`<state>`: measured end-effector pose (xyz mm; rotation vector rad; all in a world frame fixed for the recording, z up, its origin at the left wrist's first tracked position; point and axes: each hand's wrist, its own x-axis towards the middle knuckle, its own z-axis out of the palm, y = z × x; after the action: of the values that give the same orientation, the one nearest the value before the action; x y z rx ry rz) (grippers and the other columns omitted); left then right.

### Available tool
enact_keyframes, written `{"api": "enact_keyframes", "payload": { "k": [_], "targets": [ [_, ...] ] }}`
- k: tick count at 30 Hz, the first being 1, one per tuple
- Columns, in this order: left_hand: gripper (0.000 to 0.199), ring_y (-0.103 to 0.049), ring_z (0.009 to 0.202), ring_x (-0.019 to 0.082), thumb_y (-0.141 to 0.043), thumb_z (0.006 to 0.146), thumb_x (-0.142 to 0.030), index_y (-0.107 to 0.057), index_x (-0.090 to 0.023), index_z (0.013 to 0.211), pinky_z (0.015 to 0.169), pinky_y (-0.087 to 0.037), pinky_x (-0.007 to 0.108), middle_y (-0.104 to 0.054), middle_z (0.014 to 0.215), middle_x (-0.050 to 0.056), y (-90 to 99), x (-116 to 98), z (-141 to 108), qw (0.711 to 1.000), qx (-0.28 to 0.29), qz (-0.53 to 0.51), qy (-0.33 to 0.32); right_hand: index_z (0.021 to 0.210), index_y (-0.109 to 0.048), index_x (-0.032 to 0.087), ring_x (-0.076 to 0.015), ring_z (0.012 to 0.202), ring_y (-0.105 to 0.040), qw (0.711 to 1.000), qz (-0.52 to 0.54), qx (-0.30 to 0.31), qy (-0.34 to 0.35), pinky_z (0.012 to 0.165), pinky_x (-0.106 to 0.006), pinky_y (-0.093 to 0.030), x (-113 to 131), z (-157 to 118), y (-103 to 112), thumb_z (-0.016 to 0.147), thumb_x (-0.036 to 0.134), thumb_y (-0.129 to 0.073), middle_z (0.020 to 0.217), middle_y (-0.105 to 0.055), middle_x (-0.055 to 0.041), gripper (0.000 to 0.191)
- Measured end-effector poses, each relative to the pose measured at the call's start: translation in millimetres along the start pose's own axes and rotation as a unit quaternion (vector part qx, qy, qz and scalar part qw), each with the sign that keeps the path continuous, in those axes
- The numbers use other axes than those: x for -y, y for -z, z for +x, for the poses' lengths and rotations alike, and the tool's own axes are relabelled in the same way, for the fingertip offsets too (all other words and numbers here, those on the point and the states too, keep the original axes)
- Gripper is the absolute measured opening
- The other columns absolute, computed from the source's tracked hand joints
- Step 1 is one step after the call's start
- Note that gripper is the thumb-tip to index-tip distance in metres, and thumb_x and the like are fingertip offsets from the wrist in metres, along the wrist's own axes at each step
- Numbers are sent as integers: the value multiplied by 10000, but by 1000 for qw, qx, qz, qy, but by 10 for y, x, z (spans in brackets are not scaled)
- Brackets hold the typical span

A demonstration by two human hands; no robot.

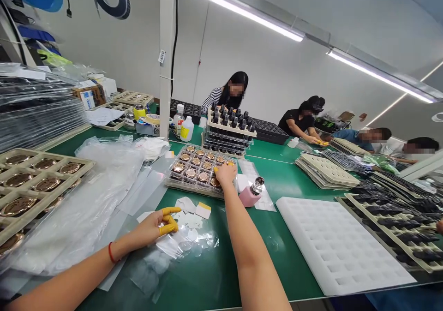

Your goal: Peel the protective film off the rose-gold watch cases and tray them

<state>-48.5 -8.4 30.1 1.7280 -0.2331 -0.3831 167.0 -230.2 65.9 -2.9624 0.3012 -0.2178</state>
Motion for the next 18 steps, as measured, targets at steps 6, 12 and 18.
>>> {"api": "enact_keyframes", "payload": {
  "k": [6,12,18],
  "targets": [
    [199,-619,867,193,-570,754,-328,-611,-159,851,865,-438,318,-655,996,75,11,-31,-24,1000,1,7,-2,1016,-640,149,-322,1190,-336,1000,5,2,-1,924,-419,-284,17,5,-36,788,392,-545,1136,-540,-169,346],
    [314,-623,851,196,-573,756,-327,-578,-151,1016,859,-437,335,-676,850,50,11,119,30,1000,-1,-8,-13,1009,-640,96,-342,1256,-254,1000,8,-3,-3,965,-444,-244,3,14,-47,797,396,-535,1178,-515,-208,382],
    [369,-621,875,204,-568,763,-336,-560,-156,1085,870,-428,337,-680,853,51,20,132,26,1000,-1,-7,-10,1011,-637,122,-339,1220,-312,999,35,4,-11,939,-430,-291,-27,35,-44,777,428,-551,1153,-533,-195,395]
  ]
}}
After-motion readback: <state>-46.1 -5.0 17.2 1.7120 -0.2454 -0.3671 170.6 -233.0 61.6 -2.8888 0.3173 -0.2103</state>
